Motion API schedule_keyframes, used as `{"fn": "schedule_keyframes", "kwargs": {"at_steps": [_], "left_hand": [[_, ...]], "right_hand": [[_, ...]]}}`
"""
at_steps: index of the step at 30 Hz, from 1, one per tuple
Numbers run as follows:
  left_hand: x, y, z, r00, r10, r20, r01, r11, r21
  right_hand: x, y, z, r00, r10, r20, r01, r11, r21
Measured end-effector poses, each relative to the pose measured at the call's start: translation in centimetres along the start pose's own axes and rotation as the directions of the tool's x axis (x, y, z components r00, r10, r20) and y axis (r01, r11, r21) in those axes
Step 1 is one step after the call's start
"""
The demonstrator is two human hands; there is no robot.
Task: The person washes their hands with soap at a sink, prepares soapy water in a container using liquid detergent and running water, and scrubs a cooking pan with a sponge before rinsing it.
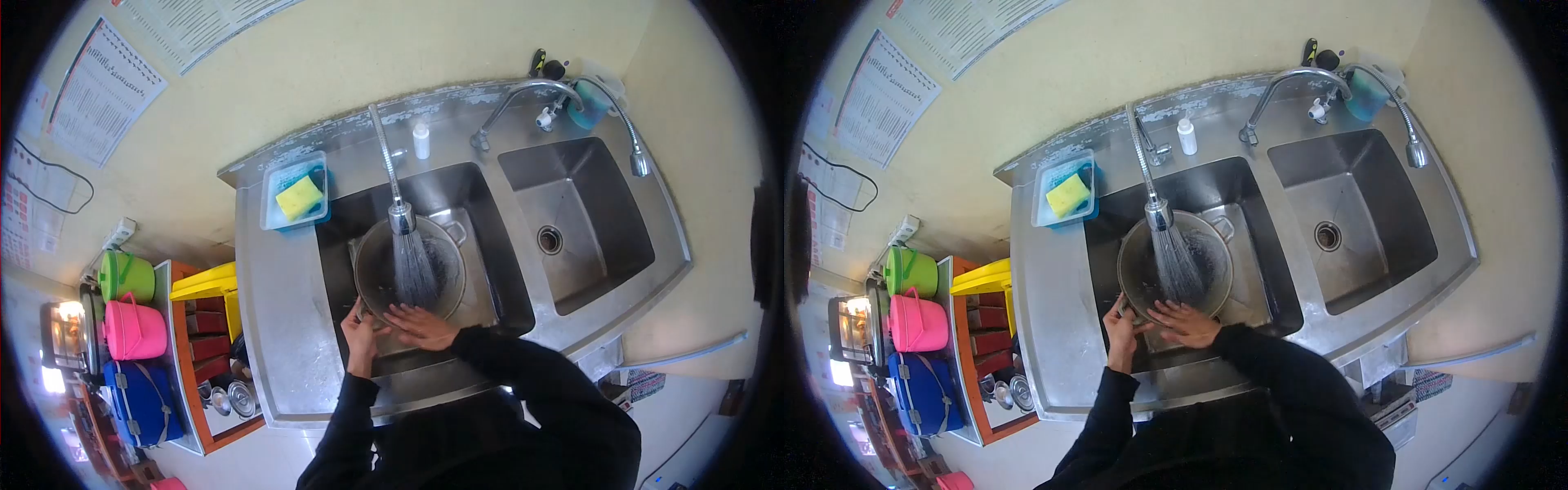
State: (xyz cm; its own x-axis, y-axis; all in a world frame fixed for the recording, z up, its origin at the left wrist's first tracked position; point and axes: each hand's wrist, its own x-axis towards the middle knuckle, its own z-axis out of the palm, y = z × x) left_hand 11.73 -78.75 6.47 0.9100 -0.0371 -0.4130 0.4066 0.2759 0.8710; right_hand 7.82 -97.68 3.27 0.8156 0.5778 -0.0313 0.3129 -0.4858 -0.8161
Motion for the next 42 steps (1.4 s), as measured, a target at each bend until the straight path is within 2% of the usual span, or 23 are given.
{"fn": "schedule_keyframes", "kwargs": {"at_steps": [3,5,7,8,10,11,12,13,14,15,16,19,22,23,25,26,28,30,32,35,38,41,42], "left_hand": [[-0.6,3.2,-0.9,0.999,-0.019,0.038,0.016,0.997,0.074],[-1.1,4.7,-1.9,0.998,-0.018,0.063,0.006,0.983,0.184],[-1.7,6.3,-2.5,0.998,-0.015,0.056,0.002,0.974,0.227],[-1.7,7.0,-3.0,0.999,-0.018,0.049,0.005,0.969,0.246],[-1.8,8.3,-3.2,0.998,-0.021,0.054,0.006,0.963,0.268],[-2.1,9.1,-3.1,0.998,-0.022,0.058,0.005,0.961,0.276],[-2.5,9.7,-3.3,0.998,-0.027,0.059,0.009,0.958,0.287],[-3.1,9.9,-3.7,0.998,-0.041,0.057,0.022,0.954,0.3],[-3.2,9.8,-4.3,0.995,-0.077,0.068,0.055,0.958,0.282],[-2.9,9.8,-4.9,0.991,-0.108,0.083,0.082,0.961,0.265],[-2.4,9.7,-5.4,0.986,-0.132,0.1,0.104,0.963,0.247],[0.2,8.5,-6.9,0.967,-0.255,0.022,0.24,0.931,0.277],[2.3,7.3,-6.3,0.984,-0.162,-0.069,0.176,0.889,0.423],[2.3,6.8,-5.1,0.996,0.041,-0.083,0.024,0.753,0.657],[1.9,4.8,-1.9,0.911,0.41,0.043,-0.159,0.254,0.954],[1.4,3.4,-0.7,0.922,0.361,0.137,-0.182,0.093,0.979],[0.1,0.2,1.7,0.927,0.226,0.299,-0.248,-0.23,0.941],[-2.0,-1.7,4.6,0.943,-0.056,0.329,-0.33,-0.288,0.899],[-3.3,-1.3,8.5,0.86,-0.426,0.281,-0.372,-0.147,0.916],[-3.1,-2.4,12.3,0.704,-0.41,0.58,-0.261,0.61,0.748],[-0.5,-4.7,10.7,0.632,-0.223,0.742,-0.607,0.453,0.653],[3.7,-4.4,7.2,0.704,-0.297,0.645,-0.684,-0.039,0.729],[5.4,-10.2,4.4,0.603,0.241,0.76,-0.462,-0.671,0.579]], "right_hand": [[-2.3,4.5,-5.8,0.98,-0.045,0.193,0.136,0.858,-0.494],[-1.8,15.2,-6.5,0.946,-0.313,-0.087,0.069,0.456,-0.888],[-1.6,12.5,-9.9,0.975,-0.144,-0.17,-0.125,0.279,-0.952],[-1.3,10.4,-10.3,0.931,-0.053,-0.361,-0.321,0.352,-0.879],[-0.5,7.4,-11.0,0.726,0.156,-0.67,-0.662,0.42,-0.62],[0.0,8.4,-10.6,0.627,0.292,-0.722,-0.671,0.673,-0.31],[0.8,9.6,-9.9,0.549,0.453,-0.703,-0.588,0.806,0.06],[0.9,10.7,-8.7,0.501,0.613,-0.611,-0.435,0.789,0.435],[0.2,10.1,-9.0,0.586,0.737,-0.337,-0.394,0.623,0.676],[-0.3,8.2,-10.6,0.665,0.745,-0.042,-0.376,0.383,0.844],[-0.4,7.2,-11.7,0.731,0.64,0.235,-0.385,0.104,0.917],[-0.2,9.1,-10.2,0.751,0.659,0.049,-0.272,0.241,0.932],[-1.3,7.2,-11.1,0.544,0.834,-0.09,-0.317,0.303,0.899],[-1.9,5.9,-11.5,0.526,0.84,-0.13,-0.299,0.326,0.897],[-3.0,3.6,-11.6,0.491,0.847,-0.204,-0.268,0.37,0.89],[-3.9,3.8,-11.4,0.548,0.809,-0.214,-0.199,0.375,0.906],[-4.9,2.1,-11.1,0.385,0.86,-0.336,-0.236,0.444,0.865],[-5.2,1.1,-9.9,0.177,0.834,-0.523,-0.335,0.55,0.765],[-5.2,0.3,-8.7,0.156,0.764,-0.626,-0.386,0.631,0.673],[-5.3,-0.5,-7.5,0.159,0.696,-0.701,-0.411,0.692,0.594],[-5.6,-3.0,-7.5,0.174,0.657,-0.733,-0.401,0.727,0.556],[-5.6,-3.1,-7.3,0.158,0.631,-0.759,-0.43,0.736,0.522],[-5.2,-3.4,-7.3,0.159,0.608,-0.778,-0.424,0.753,0.503]]}}
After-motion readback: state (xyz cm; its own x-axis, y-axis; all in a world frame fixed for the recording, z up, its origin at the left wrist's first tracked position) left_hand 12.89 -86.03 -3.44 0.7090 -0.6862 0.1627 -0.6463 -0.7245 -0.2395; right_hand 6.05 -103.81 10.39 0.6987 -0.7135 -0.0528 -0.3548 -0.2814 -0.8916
